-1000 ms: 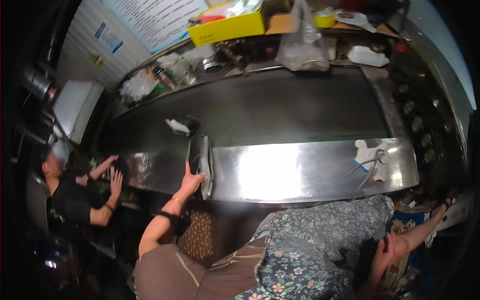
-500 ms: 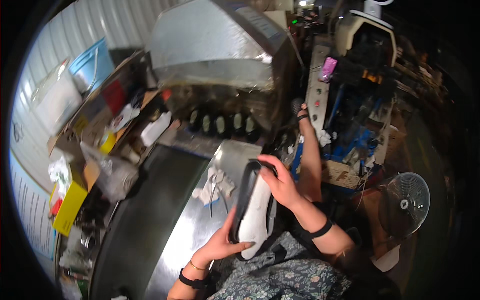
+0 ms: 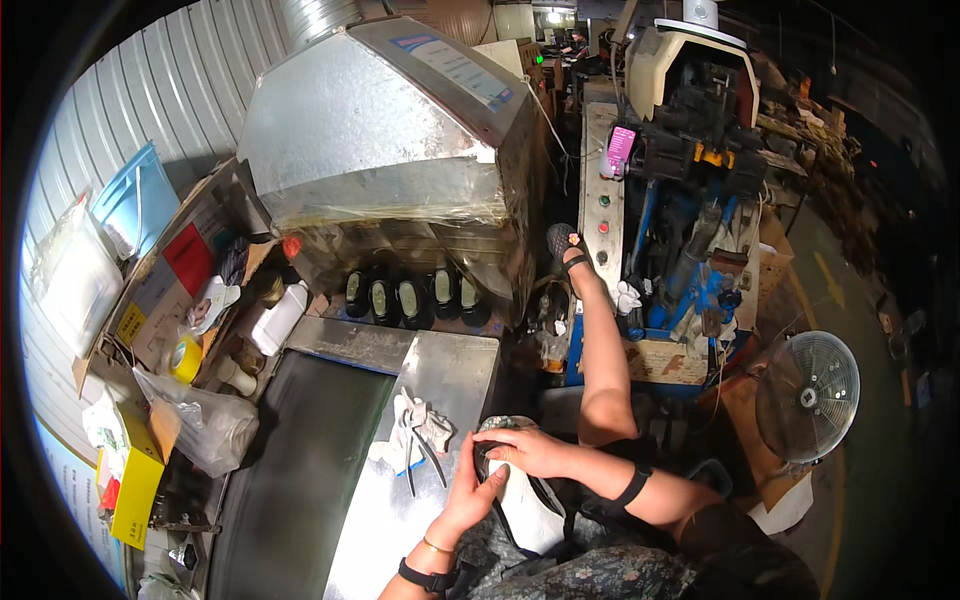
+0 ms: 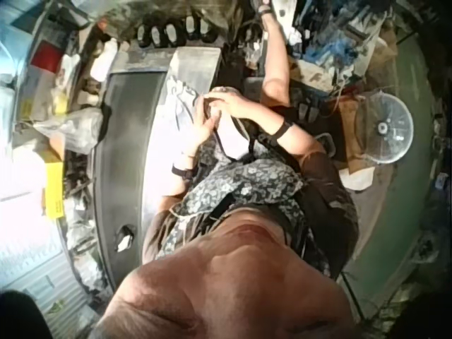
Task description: Assembling shoe components using a lasting machine and conveyor belt.
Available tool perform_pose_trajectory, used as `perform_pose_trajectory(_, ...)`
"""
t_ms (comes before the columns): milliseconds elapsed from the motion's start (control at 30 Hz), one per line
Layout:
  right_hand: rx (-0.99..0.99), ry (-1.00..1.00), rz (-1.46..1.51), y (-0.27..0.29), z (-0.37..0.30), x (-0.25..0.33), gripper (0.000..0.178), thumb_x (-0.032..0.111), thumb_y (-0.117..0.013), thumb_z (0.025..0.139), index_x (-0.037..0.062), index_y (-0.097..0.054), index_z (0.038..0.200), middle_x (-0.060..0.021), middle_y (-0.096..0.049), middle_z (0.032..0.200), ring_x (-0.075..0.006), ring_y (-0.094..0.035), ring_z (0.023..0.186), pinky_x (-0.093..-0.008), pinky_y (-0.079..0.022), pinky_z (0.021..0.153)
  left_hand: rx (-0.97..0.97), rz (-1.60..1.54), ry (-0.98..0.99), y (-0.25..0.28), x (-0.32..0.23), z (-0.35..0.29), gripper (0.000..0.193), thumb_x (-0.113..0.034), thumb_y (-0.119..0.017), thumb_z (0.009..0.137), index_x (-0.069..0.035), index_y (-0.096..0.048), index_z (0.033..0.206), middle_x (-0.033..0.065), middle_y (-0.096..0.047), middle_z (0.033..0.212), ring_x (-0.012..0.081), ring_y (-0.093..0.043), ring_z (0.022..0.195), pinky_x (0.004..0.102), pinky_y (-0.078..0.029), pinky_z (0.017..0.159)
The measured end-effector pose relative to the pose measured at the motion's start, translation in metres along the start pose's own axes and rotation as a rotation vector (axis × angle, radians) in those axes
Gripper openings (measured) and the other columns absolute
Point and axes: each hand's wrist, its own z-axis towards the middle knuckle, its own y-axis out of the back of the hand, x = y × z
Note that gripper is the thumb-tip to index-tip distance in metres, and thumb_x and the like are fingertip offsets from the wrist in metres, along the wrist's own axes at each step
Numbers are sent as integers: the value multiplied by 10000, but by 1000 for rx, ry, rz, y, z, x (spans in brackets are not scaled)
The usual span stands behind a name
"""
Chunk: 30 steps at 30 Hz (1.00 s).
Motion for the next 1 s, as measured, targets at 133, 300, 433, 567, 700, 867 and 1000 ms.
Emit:
perform_pose_trajectory(133, -80, -77, -11, -14, 5, -6, 355, 183, -577, 935, 63, -559, 1269, -156, -644, 1182, -290, -640, 1074, -365, -498, 885, -49, 12, -1, -5, 10, 4, 741, -115, -635, 888, 65, -184, 1448, 198, -370, 1416, 267, -325, 1350, 355, -254, 1123)
perform_pose_trajectory(300, -261, -160, 112, -34, -5, -11, 369, 190, -574, 943, 61, -539, 1287, -158, -602, 1247, -280, -592, 1147, -352, -455, 955, -42, -28, 99, 5, 18, 7, 719, -101, -646, 864, 22, -239, 1445, 181, -404, 1389, 262, -367, 1319, 357, -281, 1109)
perform_pose_trajectory(433, -404, -462, 11, -60, -49, -23, 293, 260, -582, 944, 12, -559, 1100, -211, -626, 1024, -348, -624, 936, -379, -488, 794, -154, 138, 43, 24, 26, 21, 678, -114, -661, 862, -15, -316, 1438, 179, -434, 1380, 251, -413, 1281, 351, -336, 1073)
perform_pose_trajectory(567, -473, -383, 16, -59, -80, -47, 316, 242, -569, 951, -26, -517, 792, -251, -461, 651, -322, -405, 512, -404, -386, 517, -39, -435, 293, 30, 29, 37, 566, -52, -651, 853, -61, -427, 1373, 85, -565, 1223, 176, -543, 1105, 298, -429, 969)
perform_pose_trajectory(700, -471, -698, 680, -53, -70, -61, 385, 362, -525, 992, 10, -660, 914, 26, -613, 854, -39, -505, 776, -237, -419, 701, -140, -730, 354, 23, 29, 29, 502, -6, -696, 814, -74, -491, 1267, 20, -616, 1043, 118, -590, 933, 253, -486, 848)
perform_pose_trajectory(867, -314, -757, 197, -75, -44, -50, 691, 513, -212, 1020, -61, -568, 1168, -263, -642, 1094, -401, -587, 1081, -438, -422, 954, -127, -675, 253, 16, 34, 17, 502, 22, -697, 804, -70, -501, 1257, 22, -582, 1086, 116, -548, 998, 248, -453, 878)
perform_pose_trajectory(1000, -214, -650, -219, -77, -40, -29, 501, 345, -315, 1020, -60, -597, 1109, -251, -662, 929, -437, -620, 901, -451, -490, 833, -113, -583, 343, 16, 36, 23, 495, 18, -689, 816, -65, -494, 1263, 25, -576, 1089, 118, -541, 996, 242, -447, 869)
